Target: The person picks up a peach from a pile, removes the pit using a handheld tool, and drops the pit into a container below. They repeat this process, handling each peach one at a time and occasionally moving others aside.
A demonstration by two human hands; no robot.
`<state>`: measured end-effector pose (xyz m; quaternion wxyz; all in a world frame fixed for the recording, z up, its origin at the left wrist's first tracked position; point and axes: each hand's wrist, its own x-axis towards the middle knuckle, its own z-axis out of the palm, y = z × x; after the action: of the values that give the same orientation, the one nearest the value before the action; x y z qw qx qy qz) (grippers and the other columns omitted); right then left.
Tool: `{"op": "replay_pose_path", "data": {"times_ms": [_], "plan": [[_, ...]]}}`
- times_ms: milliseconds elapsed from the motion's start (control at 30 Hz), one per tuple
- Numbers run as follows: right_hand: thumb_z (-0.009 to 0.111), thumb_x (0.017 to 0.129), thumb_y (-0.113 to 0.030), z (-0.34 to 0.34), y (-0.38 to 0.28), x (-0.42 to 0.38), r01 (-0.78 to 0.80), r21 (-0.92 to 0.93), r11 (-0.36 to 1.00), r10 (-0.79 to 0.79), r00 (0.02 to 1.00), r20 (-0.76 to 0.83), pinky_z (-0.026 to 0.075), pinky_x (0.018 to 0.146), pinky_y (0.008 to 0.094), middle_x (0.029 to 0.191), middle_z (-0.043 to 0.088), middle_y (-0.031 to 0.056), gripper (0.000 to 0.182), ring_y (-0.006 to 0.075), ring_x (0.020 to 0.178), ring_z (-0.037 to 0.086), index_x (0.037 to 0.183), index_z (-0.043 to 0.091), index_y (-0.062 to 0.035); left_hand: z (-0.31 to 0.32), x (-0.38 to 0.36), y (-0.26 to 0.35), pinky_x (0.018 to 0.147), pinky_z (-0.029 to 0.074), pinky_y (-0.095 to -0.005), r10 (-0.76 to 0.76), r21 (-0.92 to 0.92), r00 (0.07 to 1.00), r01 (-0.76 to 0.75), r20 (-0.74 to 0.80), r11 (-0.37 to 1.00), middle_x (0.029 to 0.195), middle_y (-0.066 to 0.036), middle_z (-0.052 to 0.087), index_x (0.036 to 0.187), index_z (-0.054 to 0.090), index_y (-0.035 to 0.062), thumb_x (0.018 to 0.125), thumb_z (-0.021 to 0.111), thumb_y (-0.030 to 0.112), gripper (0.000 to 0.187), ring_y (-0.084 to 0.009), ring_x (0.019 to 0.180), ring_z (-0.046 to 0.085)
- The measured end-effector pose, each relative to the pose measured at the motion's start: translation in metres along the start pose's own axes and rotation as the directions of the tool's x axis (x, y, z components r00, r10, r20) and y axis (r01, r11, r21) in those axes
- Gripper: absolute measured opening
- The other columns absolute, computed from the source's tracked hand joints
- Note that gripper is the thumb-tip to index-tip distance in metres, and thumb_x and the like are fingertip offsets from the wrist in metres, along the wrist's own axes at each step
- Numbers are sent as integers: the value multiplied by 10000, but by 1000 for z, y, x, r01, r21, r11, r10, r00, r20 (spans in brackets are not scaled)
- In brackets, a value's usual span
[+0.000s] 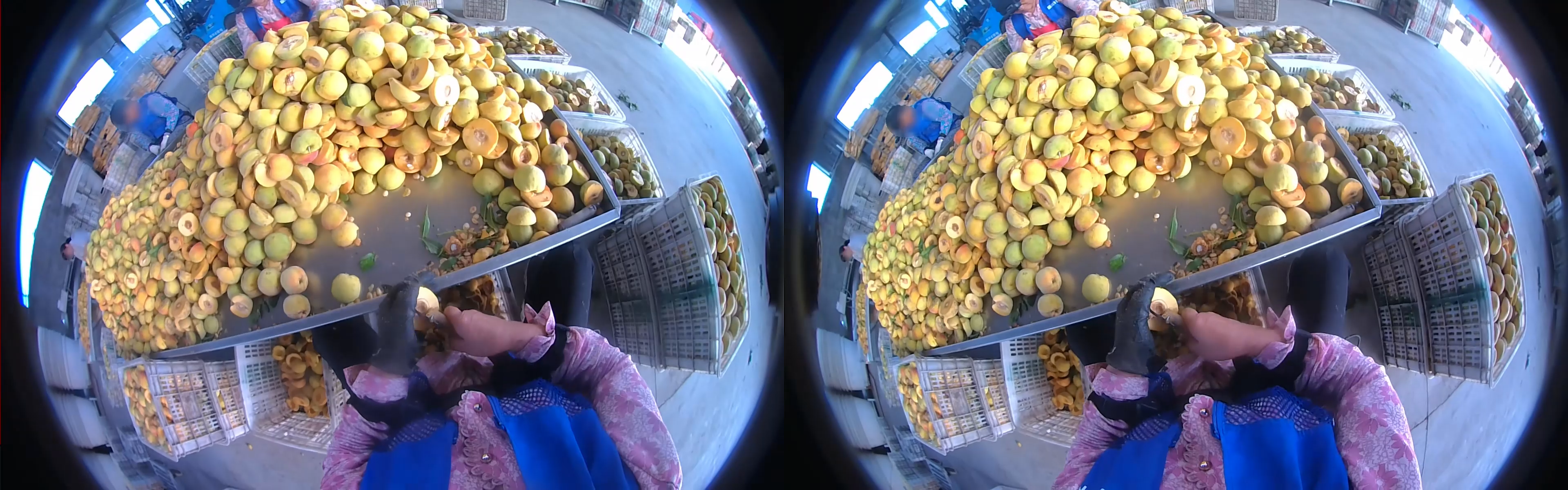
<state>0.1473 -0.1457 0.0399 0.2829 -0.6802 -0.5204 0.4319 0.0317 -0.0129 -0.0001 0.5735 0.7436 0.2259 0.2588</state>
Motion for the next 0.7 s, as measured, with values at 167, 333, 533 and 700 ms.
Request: {"op": "replay_pose_path", "data": {"times_ms": [167, 333, 533, 700], "plan": [[503, 802, -110, 5, 3, 2, -8, 66, 998, 6, 999, 39, 463, 691, 475, 815, 579, 294, 266, 454, 817, 577, 966, 425, 84, 10, -9, 3, 778, 469, -362, 62, 1, 989, -63, -136, 998, 944, -158, 604, 1080, 561, -1, 793, 530, 137, 320, -279, 876, 600], [492, 839, -100, 7, -4, 3, -175, 447, 877, 61, 964, 258, 415, 450, 319, 598, 513, 96, 161, 205, 477, 527, 931, 415, 8, 13, -12, -8, 769, 470, -342, -79, -99, 969, 57, -235, 993, 941, -130, 604, 1076, 559, -8, 834, 507, 148, 293, -242, 867, 594], [486, 843, -46, 19, 17, 3, -411, 900, 148, -238, 868, 435, 307, 345, 208, 545, 427, 8, 88, 58, 403, 407, 889, 411, -36, 16, -17, -27, 753, 474, -312, -201, -350, 934, 90, -296, 932, 951, -67, 582, 1082, 553, -22, 941, 411, 222, 316, -157, 841, 557], [490, 834, -36, 25, 29, 5, -388, 908, 160, -272, 866, 419, 287, 329, 189, 557, 414, -4, 254, 57, 392, 385, 1058, 375, -69, 10, -23, -16, 819, 465, -335, 47, -40, 967, -59, -250, 997, 1057, -120, 561, 1174, 482, -41, 931, 447, 159, 317, -185, 938, 550]]}}
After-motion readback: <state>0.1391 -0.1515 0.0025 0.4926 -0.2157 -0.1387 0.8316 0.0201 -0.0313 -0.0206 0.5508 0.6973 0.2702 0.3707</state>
